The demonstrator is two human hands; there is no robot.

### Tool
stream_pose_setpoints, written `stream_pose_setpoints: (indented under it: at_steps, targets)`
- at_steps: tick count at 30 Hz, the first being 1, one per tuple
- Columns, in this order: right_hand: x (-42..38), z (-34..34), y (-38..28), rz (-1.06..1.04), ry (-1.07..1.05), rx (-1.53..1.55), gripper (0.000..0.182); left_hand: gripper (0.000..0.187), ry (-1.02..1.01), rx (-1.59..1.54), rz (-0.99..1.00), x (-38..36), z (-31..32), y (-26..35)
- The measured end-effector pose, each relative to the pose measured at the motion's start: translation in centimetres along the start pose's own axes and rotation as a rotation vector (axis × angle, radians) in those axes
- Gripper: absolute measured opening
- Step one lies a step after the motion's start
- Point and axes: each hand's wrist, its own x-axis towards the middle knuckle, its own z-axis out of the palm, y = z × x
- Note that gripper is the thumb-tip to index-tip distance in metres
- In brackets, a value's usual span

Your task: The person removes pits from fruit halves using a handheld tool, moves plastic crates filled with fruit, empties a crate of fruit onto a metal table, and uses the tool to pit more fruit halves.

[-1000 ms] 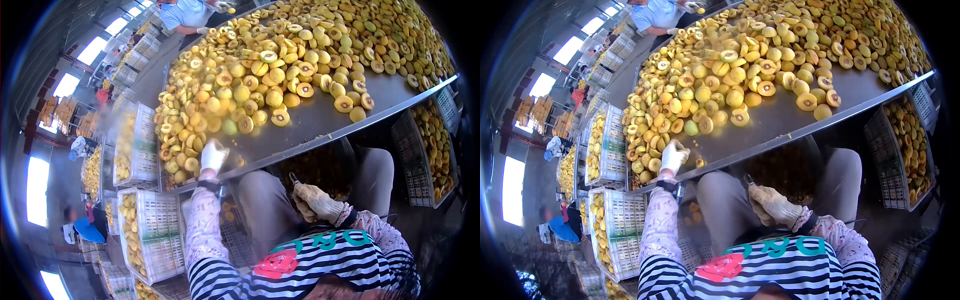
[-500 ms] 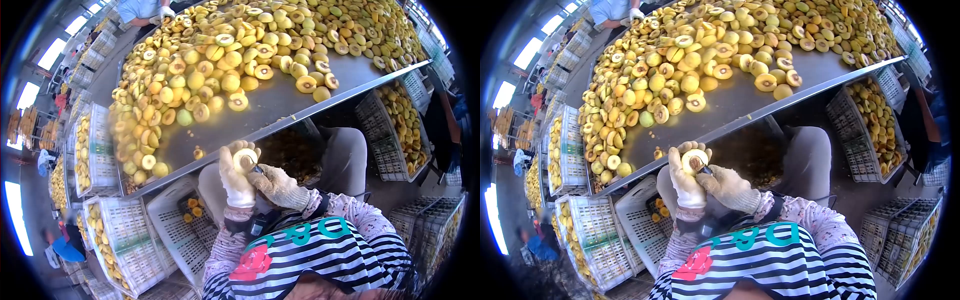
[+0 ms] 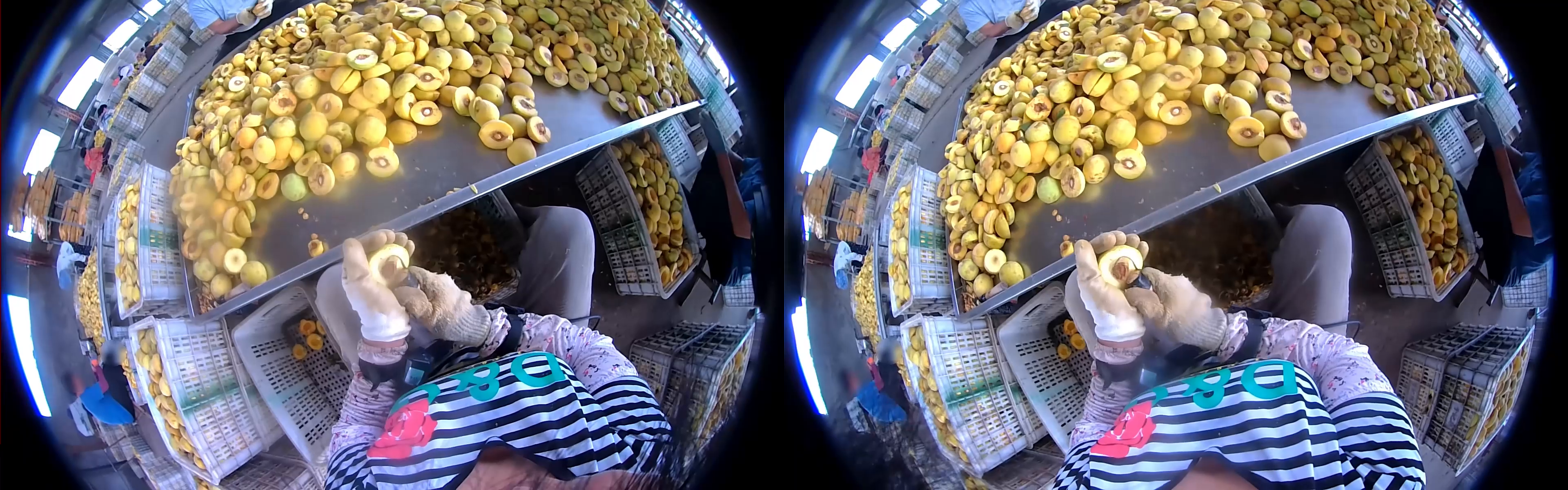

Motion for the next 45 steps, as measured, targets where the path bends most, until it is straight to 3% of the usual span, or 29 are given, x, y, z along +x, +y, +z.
stream_pose_setpoints:
  at_steps: [1, 3, 7, 10, 11, 14, 18, 22, 23, 28, 30, 31, 34, 37, 40, 41, 43, 45]
  targets:
    - [0.0, -0.3, -0.3, 0.049, -0.034, -0.023, 0.052, 0.036, -0.007, 0.045, 0.024, 0.1, 0.0, -0.1]
    - [0.0, -0.6, 0.3, -0.089, -0.069, 0.111, 0.046, 0.033, -0.077, 0.134, 0.090, 0.1, -0.3, -0.3]
    - [0.6, -1.2, 2.6, -0.155, -0.151, 0.249, 0.037, 0.030, -0.281, 0.426, 0.721, 1.2, -1.5, -2.9]
    - [-0.1, -1.9, 2.0, -0.111, -0.165, 0.241, 0.041, 0.028, -0.183, 0.229, 0.093, -0.1, -0.4, -0.7]
    - [-0.2, -2.4, 1.5, -0.070, -0.167, 0.174, 0.042, 0.028, -0.232, 0.133, 0.010, 0.0, -0.4, -0.4]
    - [-0.6, -2.0, 1.7, -0.090, -0.078, 0.112, 0.046, 0.028, -0.233, 0.127, 0.015, -1.3, 0.3, 0.1]
    - [-0.9, -0.4, 2.2, -0.144, 0.092, 0.132, 0.046, 0.034, -0.407, 0.089, 0.291, -0.4, -0.2, -1.9]
    - [-1.0, -1.0, 0.4, -0.060, 0.037, 0.079, 0.049, 0.033, -0.196, 0.036, 0.196, -0.4, -0.3, -2.0]
    - [-0.8, -1.2, 0.8, -0.066, -0.015, 0.069, 0.050, 0.031, -0.281, 0.076, 0.202, -0.1, -0.9, -1.8]
    - [-1.0, -0.6, 2.8, -0.170, -0.106, 0.261, 0.048, 0.029, -0.444, 0.050, 0.026, 0.8, -1.9, -1.1]
    - [-1.2, -1.1, 3.2, -0.013, -0.196, 0.233, 0.046, 0.029, -0.510, -0.001, -0.028, 1.1, -2.2, -0.8]
    - [-1.3, -1.3, 3.4, 0.069, -0.243, 0.218, 0.045, 0.029, -0.548, 0.103, -0.111, 1.5, -2.3, -0.4]
    - [-1.0, -1.1, 3.5, -0.017, -0.167, 0.060, 0.038, 0.029, -0.669, 0.271, -0.323, 3.4, -3.0, 0.7]
    - [-1.3, -1.6, 2.1, 0.322, -0.399, 0.419, 0.039, 0.031, -0.814, 0.362, -0.419, 4.2, -3.5, 1.9]
    - [-1.5, -1.9, 2.6, 0.417, -0.594, 0.642, 0.040, 0.033, -0.942, 0.395, -0.567, 5.0, -3.4, 3.1]
    - [-1.4, -1.4, 2.2, 0.312, -0.523, 0.535, 0.039, 0.034, -0.962, 0.404, -0.582, 5.0, -3.4, 3.1]
    - [-1.6, 1.2, 4.0, -0.103, -0.110, 0.177, 0.036, 0.036, -1.019, 0.484, -0.592, 5.4, -3.5, 2.8]
    - [-1.9, 0.7, 2.4, 0.168, -0.255, 0.391, 0.037, 0.036, -1.060, 0.401, -0.630, 5.7, -3.8, 2.5]
